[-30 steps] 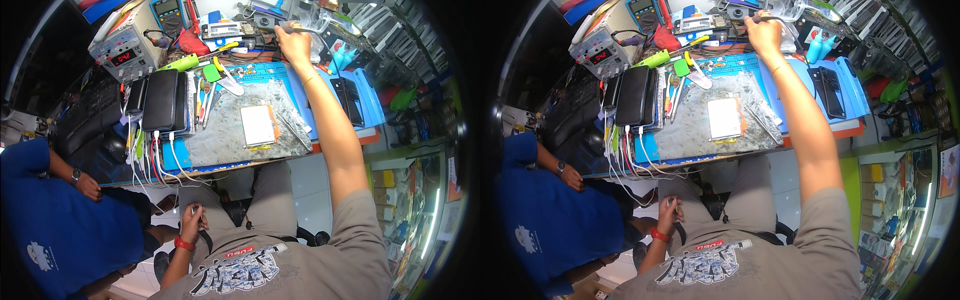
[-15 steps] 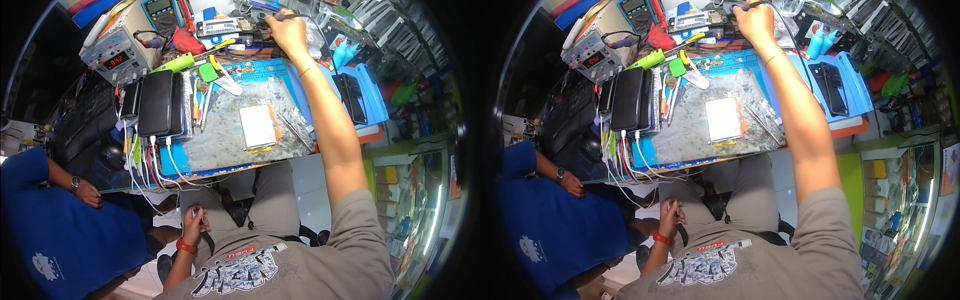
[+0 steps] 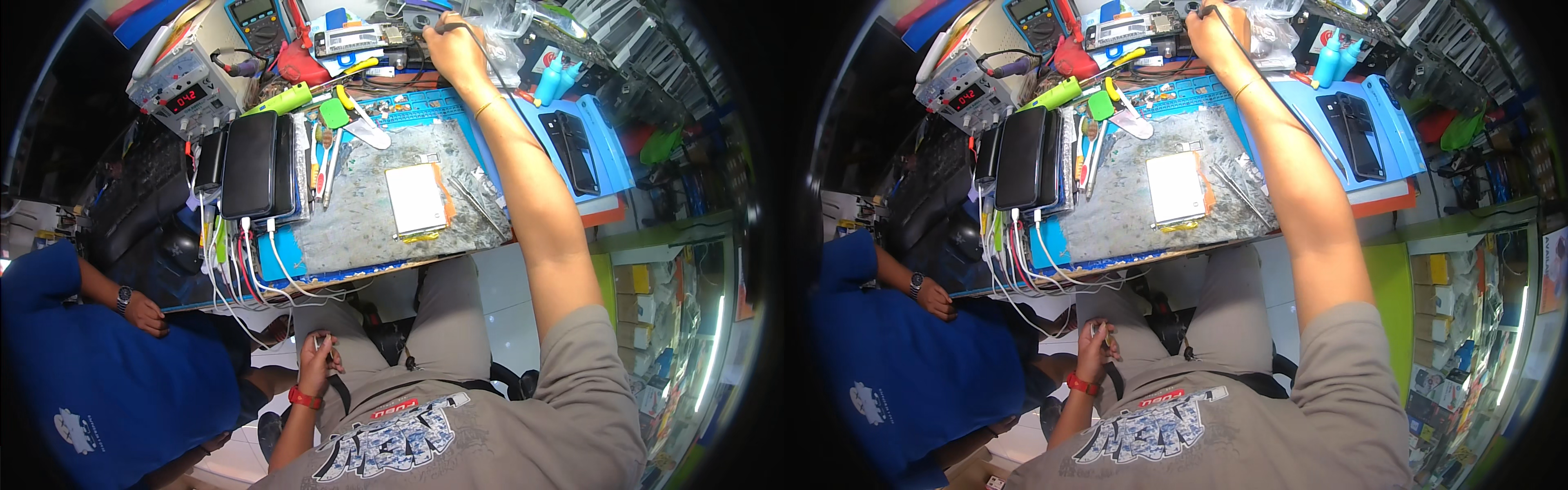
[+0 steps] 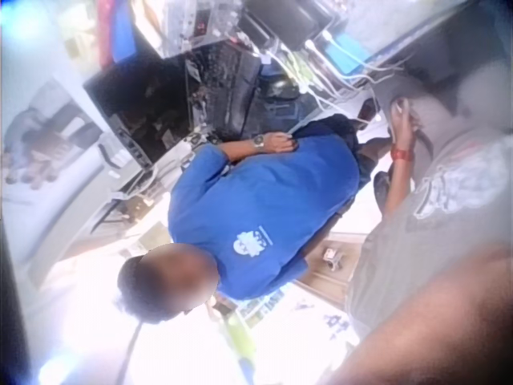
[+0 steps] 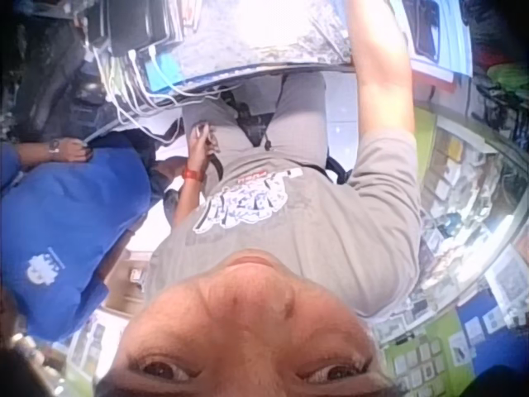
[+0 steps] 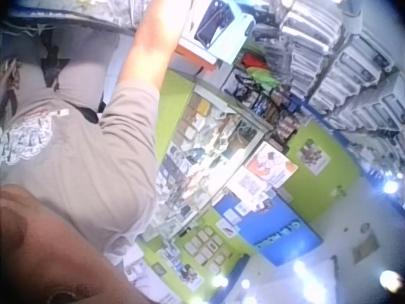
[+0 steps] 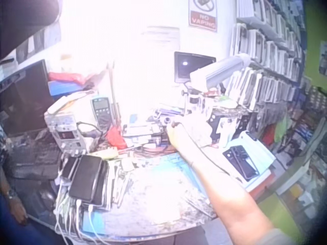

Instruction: The person uses a soldering iron to solder the connector on a phone battery and then places the battery into the back of a phone.

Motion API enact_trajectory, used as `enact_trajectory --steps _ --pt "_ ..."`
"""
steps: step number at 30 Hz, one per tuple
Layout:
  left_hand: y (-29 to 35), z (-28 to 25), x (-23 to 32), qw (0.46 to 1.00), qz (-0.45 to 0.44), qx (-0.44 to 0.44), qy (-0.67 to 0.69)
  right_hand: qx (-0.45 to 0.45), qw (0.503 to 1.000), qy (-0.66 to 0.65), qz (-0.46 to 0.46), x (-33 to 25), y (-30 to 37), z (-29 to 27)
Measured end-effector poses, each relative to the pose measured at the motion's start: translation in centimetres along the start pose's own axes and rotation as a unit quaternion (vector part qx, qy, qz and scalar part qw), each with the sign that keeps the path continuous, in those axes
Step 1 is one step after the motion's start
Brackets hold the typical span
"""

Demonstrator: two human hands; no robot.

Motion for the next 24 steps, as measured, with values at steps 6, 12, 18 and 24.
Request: enact_trajectory --steps 6,12,18,24 --pt "0.0 0.0 -0.2 1.000 0.000 0.002 0.006 -0.028 0.979 -0.164 0.118 -0.7 -0.3 -2.5" --pt "-0.1 -0.2 -0.3 1.000 0.001 0.001 -0.003 -0.002 0.990 -0.062 0.124 0.5 0.3 -1.4" --pt "-0.3 -0.3 -0.4 1.000 -0.002 -0.005 -0.012 -0.019 0.991 -0.072 0.111 -1.2 -0.5 -1.0" --pt "-0.1 -0.3 -0.2 1.000 0.003 -0.005 0.013 -0.035 0.955 -0.230 0.182 -0.4 -0.3 -1.9"
Point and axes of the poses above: each hand's wrist, its own y-axis away from the middle knuckle, its own z-axis out of the palm, x = y × z, the point moved 2 cm from there along -y, towards the middle knuckle, and after that the axes turned 14 degrees about -z, right-handed, at the moved point
